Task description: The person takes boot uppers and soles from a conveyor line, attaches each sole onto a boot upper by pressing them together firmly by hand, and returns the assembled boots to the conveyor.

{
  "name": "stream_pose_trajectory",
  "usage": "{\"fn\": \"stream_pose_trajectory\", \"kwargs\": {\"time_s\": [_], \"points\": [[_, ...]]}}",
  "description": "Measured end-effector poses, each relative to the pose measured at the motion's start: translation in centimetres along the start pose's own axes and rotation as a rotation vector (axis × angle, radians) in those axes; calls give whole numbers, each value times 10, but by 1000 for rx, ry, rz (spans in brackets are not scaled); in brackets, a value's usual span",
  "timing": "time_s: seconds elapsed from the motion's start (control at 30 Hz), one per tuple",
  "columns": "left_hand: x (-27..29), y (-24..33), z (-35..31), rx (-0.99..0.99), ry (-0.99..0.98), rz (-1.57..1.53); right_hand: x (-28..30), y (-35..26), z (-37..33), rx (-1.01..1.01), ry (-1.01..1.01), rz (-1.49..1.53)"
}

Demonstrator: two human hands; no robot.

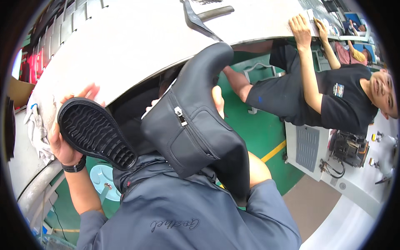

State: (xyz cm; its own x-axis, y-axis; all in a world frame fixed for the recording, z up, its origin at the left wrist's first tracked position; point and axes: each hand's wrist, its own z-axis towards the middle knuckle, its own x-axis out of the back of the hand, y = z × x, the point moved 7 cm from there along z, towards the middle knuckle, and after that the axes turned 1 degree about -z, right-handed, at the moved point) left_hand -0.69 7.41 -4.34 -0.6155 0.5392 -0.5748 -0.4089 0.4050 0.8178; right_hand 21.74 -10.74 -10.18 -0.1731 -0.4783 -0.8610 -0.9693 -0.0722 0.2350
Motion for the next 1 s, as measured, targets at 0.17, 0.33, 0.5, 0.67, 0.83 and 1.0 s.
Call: {"fn": "stream_pose_trajectory", "kwargs": {"time_s": [0.17,0.33,0.5,0.67,0.83,1.0], "points": [[-8,-26,-7,61,-194,-236,-8,0,-2,-32,-88,-1],[-15,-23,-7,11,-175,-183,-12,-1,3,9,-218,-27],[-4,-20,-8,40,-97,-143,-1,11,11,-115,-204,331],[10,13,21,-45,-80,92,23,7,13,170,-77,-595],[5,20,18,-82,-96,59,25,7,7,144,-16,-647],[7,25,-3,-24,-109,196,-20,18,-2,316,-71,-939]]}}
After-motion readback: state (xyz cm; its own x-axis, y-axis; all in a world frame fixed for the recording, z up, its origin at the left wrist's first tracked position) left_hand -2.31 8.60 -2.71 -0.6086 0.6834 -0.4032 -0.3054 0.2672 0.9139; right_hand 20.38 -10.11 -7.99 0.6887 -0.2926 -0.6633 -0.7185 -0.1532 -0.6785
